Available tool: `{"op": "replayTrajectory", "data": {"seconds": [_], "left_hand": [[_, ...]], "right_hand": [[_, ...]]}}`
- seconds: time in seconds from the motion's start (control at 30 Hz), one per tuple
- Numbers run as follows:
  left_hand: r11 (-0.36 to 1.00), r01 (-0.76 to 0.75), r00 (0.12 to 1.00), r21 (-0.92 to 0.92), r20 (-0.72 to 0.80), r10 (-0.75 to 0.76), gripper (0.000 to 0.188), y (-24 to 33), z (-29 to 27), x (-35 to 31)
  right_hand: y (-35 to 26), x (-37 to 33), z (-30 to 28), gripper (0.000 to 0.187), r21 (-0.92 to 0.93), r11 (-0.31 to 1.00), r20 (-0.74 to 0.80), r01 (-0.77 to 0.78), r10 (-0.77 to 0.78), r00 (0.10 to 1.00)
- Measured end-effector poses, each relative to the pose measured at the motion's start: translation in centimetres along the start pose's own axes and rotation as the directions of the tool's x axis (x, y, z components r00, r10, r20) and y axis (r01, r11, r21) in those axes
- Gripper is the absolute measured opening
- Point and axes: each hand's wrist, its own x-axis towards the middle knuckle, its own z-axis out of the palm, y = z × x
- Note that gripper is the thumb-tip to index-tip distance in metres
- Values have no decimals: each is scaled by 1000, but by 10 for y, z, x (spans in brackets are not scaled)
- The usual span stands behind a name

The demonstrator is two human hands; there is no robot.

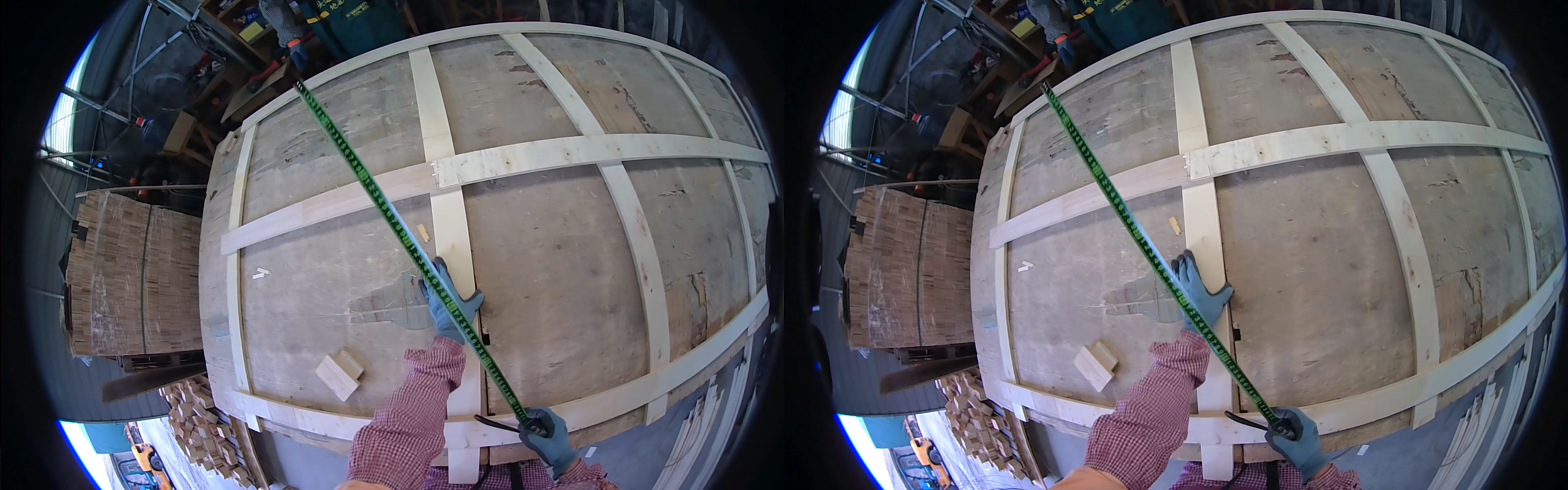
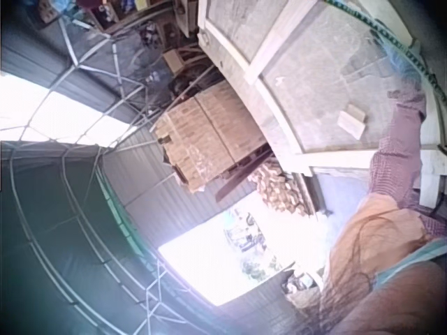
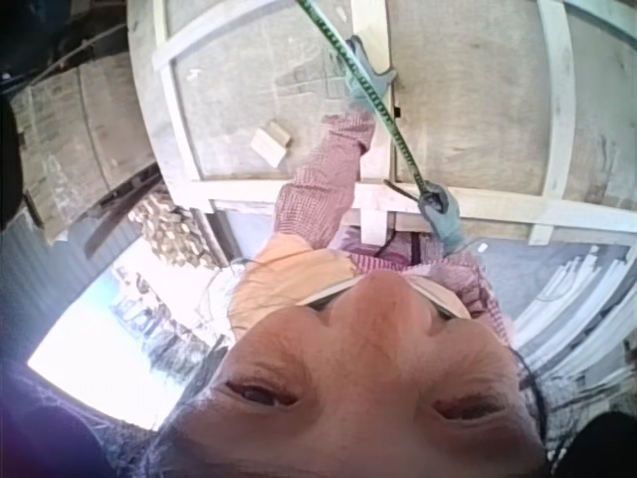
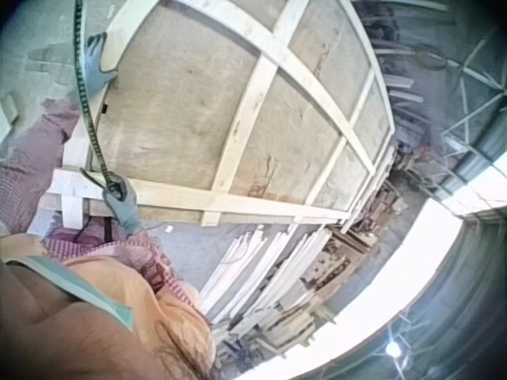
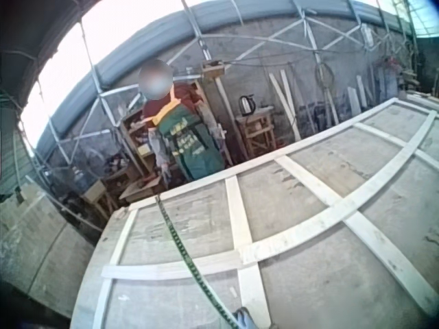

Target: The person positions and measures wooden planks on a large workbench to assemble a rectangular frame. They use a tape measure to check dimensions and alignment, and a nail gun to fasten the pieces together. The person repeatedly adjusts the planks and measures to ensure accuracy.

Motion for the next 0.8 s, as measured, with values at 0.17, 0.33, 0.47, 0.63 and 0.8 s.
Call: {"op": "replayTrajectory", "data": {"seconds": [0.17,0.33,0.47,0.63,0.8], "left_hand": [[992,102,994,67,20,-104,113,4,10,22],[998,46,998,44,28,-47,113,2,3,42],[998,-24,1000,-55,-13,23,109,-3,-24,3],[959,277,959,61,-88,-271,96,16,-139,-224],[58,858,218,-510,261,-940,76,20,-125,-457]], "right_hand": [[-20,6,-15,42,27,999,-39,-41,42,998],[-17,3,-25,39,-20,999,5,-39,39,999],[8,-1,-32,38,33,999,58,27,-29,998],[-27,-29,-53,34,-43,997,90,-70,73,993],[-29,-23,-88,33,-175,985,161,0,28,987]]}}
